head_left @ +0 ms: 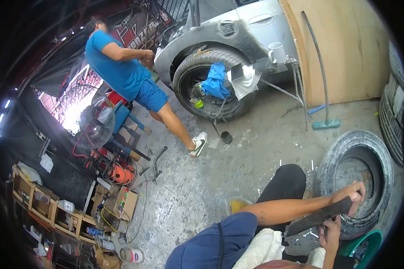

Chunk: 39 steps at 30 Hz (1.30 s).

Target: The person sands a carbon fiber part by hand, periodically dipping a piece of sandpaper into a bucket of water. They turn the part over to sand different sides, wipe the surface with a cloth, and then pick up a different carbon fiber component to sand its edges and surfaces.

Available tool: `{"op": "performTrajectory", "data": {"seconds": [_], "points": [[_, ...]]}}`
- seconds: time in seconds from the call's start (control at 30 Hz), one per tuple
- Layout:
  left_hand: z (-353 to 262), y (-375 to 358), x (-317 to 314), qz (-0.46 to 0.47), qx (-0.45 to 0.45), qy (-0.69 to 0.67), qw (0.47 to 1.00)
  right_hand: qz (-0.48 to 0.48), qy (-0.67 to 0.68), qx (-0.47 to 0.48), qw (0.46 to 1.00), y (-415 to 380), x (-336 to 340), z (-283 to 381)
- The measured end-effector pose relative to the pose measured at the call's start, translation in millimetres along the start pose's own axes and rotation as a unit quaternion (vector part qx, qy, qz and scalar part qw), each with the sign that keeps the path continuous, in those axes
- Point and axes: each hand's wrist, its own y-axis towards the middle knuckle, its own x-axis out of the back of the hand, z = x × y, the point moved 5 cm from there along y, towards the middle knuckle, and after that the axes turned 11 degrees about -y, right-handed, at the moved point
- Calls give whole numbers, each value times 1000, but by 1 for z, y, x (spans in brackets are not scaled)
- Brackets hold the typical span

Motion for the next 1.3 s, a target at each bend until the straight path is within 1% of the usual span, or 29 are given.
{"op": "performTrajectory", "data": {"seconds": [0.03, 0.07, 0.1, 0.13, 0.2, 0.23, 0.3, 0.37, 0.43, 0.47, 0.53, 0.57, 0.63, 0.67, 0.73, 0.77, 0.83, 0.87, 0.93, 0.97, 1.03, 1.07, 1.13, 1.2, 1.27, 1.3], "points": [[5, 0, 3, -11, -5, -33, 999, -51, -17, 27, 998, -1, 3, 3], [9, 0, 5, -22, -11, -65, 998, -52, -15, 29, 998, -4, -2, 7], [12, 1, 7, -33, -17, -97, 995, -44, -26, 54, 997, -8, -10, 18], [17, 0, 11, -72, -23, -166, 983, -35, -38, 79, 996, -11, -16, 26], [21, 1, 19, -115, -78, -187, 972, -42, -59, 92, 993, -11, -16, 30], [24, 1, 20, -113, -79, -187, 973, -49, -80, 102, 990, -11, -17, 32], [37, -1, 25, -148, -46, -207, 966, -66, -87, 114, 987, -12, -24, 36], [43, -2, 29, -134, -56, -208, 967, -84, -97, 125, 984, -12, -24, 39], [42, -2, 30, -121, -67, -208, 968, -63, -106, 139, 983, -10, -23, 38], [45, -3, 31, -142, -45, -253, 956, -63, -108, 139, 982, -9, -24, 37], [61, -6, 35, -164, -27, -299, 940, -92, -118, 166, 975, -10, -25, 37], [70, -5, 39, -136, -100, -291, 942, -93, -121, 165, 975, -8, -24, 34], [104, -11, 55, -109, -174, -281, 937, -129, -143, 179, 965, -7, -17, 31], [125, -14, 62, -40, -177, -330, 926, -128, -146, 179, 965, -6, -15, 28], [137, -9, 68, 29, -180, -375, 909, -128, -186, 215, 950, -5, -14, 28], [137, -7, 70, 80, -223, -314, 920, -127, -188, 214, 950, -4, -15, 26], [133, -15, 71, 130, -265, -248, 923, -141, -204, 227, 942, -4, -14, 25], [138, -25, 74, 107, -194, -269, 937, -140, -205, 227, 942, -4, -15, 26], [153, -35, 69, 84, -123, -288, 946, -139, -242, 195, 940, -5, -16, 27], [157, -38, 73, -4, -158, -247, 956, -139, -242, 195, 940, -5, -16, 26], [141, -40, 73, -91, -190, -204, 956, -132, -245, 200, 940, -3, -16, 25], [136, -40, 70, -124, -132, -246, 952, -132, -244, 200, 940, -3, -16, 25], [125, -38, 66, -155, -73, -287, 943, -121, -243, 209, 940, -3, -18, 26], [118, -36, 64, -150, -91, -299, 938, -117, -246, 211, 939, -3, -17, 26], [137, -39, 67, -129, -107, -321, 932, -114, -250, 213, 937, -5, -17, 27], [162, -44, 75, -119, -112, -330, 930, -118, -249, 211, 938, -6, -19, 29]]}}
